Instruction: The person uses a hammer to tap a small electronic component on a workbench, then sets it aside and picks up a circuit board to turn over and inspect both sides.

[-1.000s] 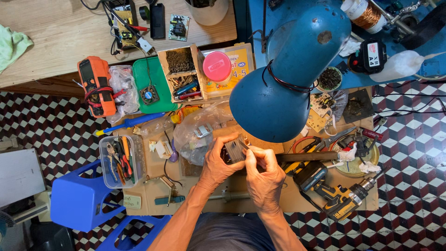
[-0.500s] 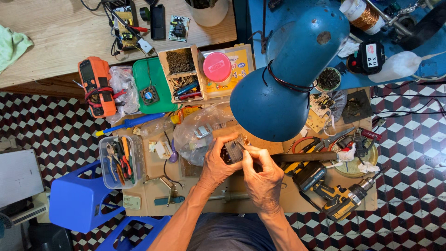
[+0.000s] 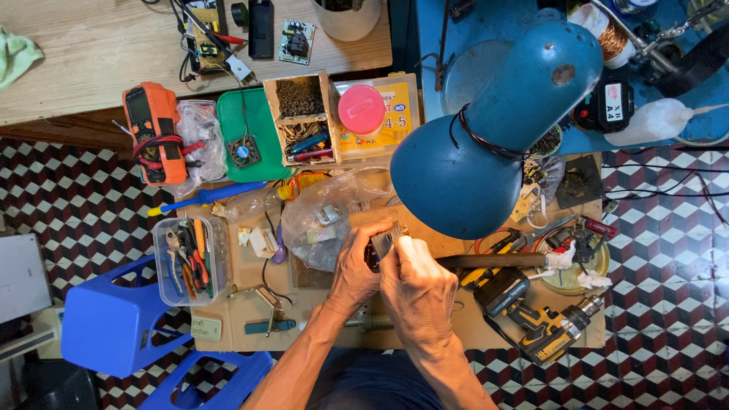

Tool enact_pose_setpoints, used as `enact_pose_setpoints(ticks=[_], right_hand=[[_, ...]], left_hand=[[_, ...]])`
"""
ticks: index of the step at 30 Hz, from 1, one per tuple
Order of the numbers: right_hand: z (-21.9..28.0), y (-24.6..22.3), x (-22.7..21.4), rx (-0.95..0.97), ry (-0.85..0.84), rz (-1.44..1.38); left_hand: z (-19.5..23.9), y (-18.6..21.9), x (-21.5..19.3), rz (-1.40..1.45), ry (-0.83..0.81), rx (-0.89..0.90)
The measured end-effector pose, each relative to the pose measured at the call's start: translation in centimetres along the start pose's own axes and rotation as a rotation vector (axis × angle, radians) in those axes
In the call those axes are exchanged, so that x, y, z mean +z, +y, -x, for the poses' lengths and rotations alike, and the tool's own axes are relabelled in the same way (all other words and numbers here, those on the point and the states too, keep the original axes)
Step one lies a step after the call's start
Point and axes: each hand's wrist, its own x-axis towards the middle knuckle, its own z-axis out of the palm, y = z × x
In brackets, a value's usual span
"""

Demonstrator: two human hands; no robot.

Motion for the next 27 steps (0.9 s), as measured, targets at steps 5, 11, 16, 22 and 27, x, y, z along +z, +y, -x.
enact_pose_setpoints(ticks=[5,11,16,22,27], right_hand=[[-0.6,0.1,0.5,0.016,-0.02,0.05],[-1.4,0.4,1.7,-0.006,-0.015,0.136],[-1.6,1.6,-0.4,0.171,-0.194,-0.064],[-2.1,5.2,-0.7,0.482,-0.352,-0.704],[-2.7,7.0,0.5,0.576,-0.414,-0.712]], left_hand=[[0.1,0.1,-0.2,0.032,0.056,0.159],[-0.3,-0.6,-0.2,0.015,0.065,0.212],[-0.2,-0.8,0.1,0.004,0.05,0.174],[0.0,-0.9,0.7,0.025,0.071,0.135],[0.0,-1.0,0.5,0.075,0.057,0.121]])
